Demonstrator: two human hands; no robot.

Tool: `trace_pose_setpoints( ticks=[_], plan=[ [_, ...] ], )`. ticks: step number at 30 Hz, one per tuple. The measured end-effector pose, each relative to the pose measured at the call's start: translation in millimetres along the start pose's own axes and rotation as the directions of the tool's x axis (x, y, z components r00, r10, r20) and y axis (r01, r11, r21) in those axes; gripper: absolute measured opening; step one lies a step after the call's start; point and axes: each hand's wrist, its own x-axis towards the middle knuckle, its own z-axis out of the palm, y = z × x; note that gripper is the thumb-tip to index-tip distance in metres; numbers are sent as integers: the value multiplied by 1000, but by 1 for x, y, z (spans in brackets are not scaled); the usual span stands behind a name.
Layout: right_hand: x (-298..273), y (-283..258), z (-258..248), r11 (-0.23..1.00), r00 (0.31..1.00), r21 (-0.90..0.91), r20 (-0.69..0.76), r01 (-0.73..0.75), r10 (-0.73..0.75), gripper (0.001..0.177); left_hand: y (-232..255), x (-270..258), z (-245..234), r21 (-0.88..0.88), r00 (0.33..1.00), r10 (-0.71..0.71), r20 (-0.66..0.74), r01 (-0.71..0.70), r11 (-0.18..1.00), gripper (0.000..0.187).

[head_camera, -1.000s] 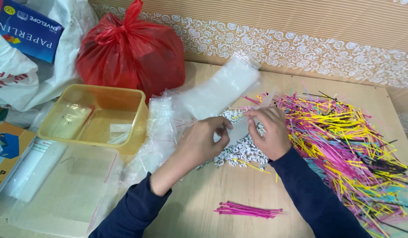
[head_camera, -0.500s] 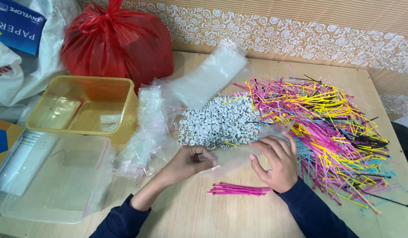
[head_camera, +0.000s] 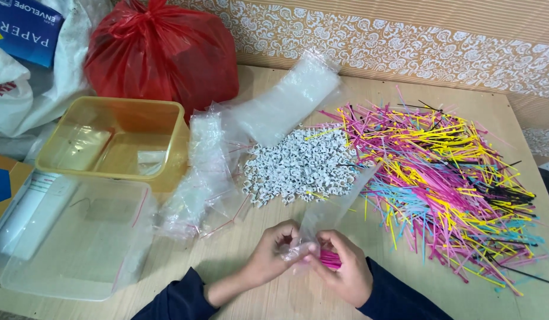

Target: Sorting white clips and bagging colorful zip ties into small plastic bags.

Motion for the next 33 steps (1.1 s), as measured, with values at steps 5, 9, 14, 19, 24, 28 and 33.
trace_pose_setpoints(
  ticks=[5,9,14,19,24,28,33],
  plan=[
    [10,24,-12,890,971,386,104,-240,217,18,-15,-7,3,-105,1000,-12,-29,9,994,48],
    [15,37,-24,397,934,847,299,-354,196,18,-10,-12,3,-265,998,-17,69,34,964,37],
    [23,21,-31,192,903,887,386,-419,188,25,16,-4,-9,-138,995,56,80,-45,989,28],
    [15,26,-22,247,869,833,477,-495,134,20,28,1,-14,103,987,68,143,-83,991,10],
    [13,18,-36,777,878,538,478,-325,36,30,8,-5,-15,-301,967,-126,223,191,934,21],
    [13,27,-27,604,903,725,430,-332,-21,32,7,-5,-18,-377,959,-99,265,198,905,18],
    [7,30,-27,372,865,813,499,-447,-50,41,24,-8,-11,-122,957,-68,283,107,987,32]
  ],
)
